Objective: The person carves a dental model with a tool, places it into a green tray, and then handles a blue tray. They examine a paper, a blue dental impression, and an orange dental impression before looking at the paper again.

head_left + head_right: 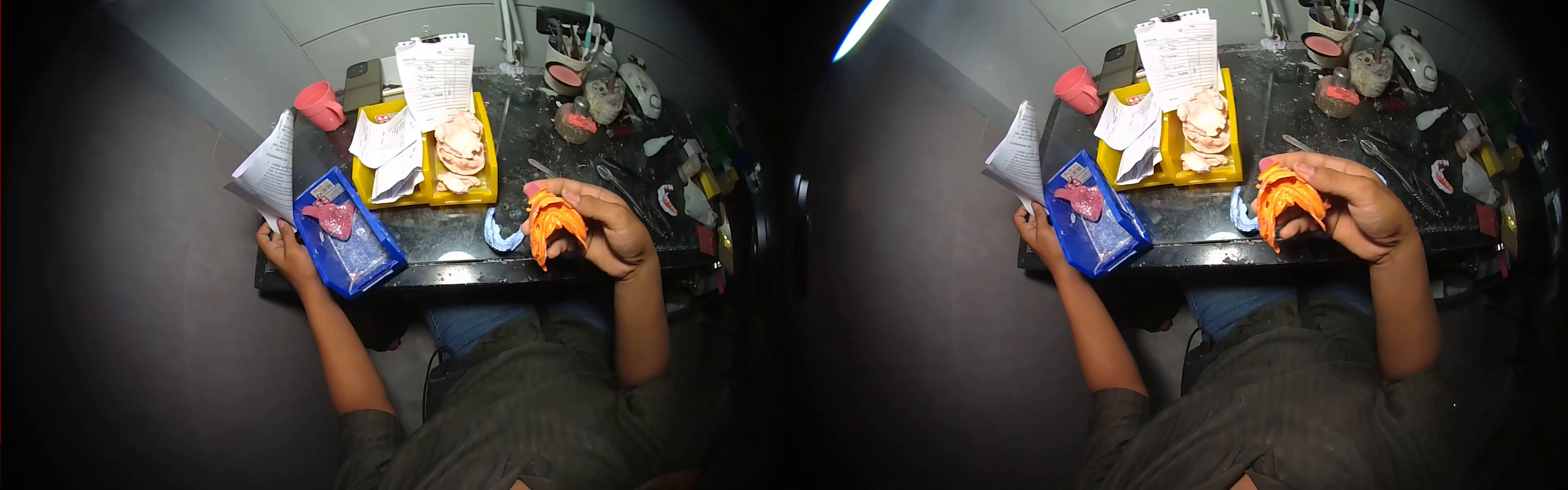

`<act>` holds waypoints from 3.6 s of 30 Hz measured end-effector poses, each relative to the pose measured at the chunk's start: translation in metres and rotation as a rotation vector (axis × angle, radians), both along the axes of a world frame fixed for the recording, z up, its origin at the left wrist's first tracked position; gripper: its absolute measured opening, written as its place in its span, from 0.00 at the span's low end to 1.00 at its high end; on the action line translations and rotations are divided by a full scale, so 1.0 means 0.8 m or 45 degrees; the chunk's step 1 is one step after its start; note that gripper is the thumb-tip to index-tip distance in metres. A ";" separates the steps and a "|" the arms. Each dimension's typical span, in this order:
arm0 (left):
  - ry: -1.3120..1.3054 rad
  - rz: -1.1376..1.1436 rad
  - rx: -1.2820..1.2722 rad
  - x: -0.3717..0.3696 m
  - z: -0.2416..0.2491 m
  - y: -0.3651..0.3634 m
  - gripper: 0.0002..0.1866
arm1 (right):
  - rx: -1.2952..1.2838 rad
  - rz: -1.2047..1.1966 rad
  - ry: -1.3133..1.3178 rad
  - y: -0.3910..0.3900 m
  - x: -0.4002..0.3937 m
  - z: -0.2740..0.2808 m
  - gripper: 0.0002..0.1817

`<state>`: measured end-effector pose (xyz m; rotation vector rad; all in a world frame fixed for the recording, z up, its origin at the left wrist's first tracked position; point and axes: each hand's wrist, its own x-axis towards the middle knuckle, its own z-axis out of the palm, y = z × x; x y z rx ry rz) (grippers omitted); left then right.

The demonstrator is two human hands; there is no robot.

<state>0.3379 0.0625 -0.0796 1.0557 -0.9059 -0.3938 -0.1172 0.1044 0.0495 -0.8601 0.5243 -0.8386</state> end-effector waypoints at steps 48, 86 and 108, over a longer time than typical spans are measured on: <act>0.176 -0.064 0.204 -0.050 0.037 0.012 0.08 | 0.027 -0.384 0.043 0.072 -0.065 -0.041 0.20; 0.159 -0.017 0.131 -0.011 0.011 0.000 0.11 | -0.044 -0.792 0.047 0.062 -0.158 -0.056 0.20; 0.175 -0.030 0.159 -0.014 0.017 0.002 0.08 | 0.039 -0.712 0.080 0.061 -0.131 -0.060 0.21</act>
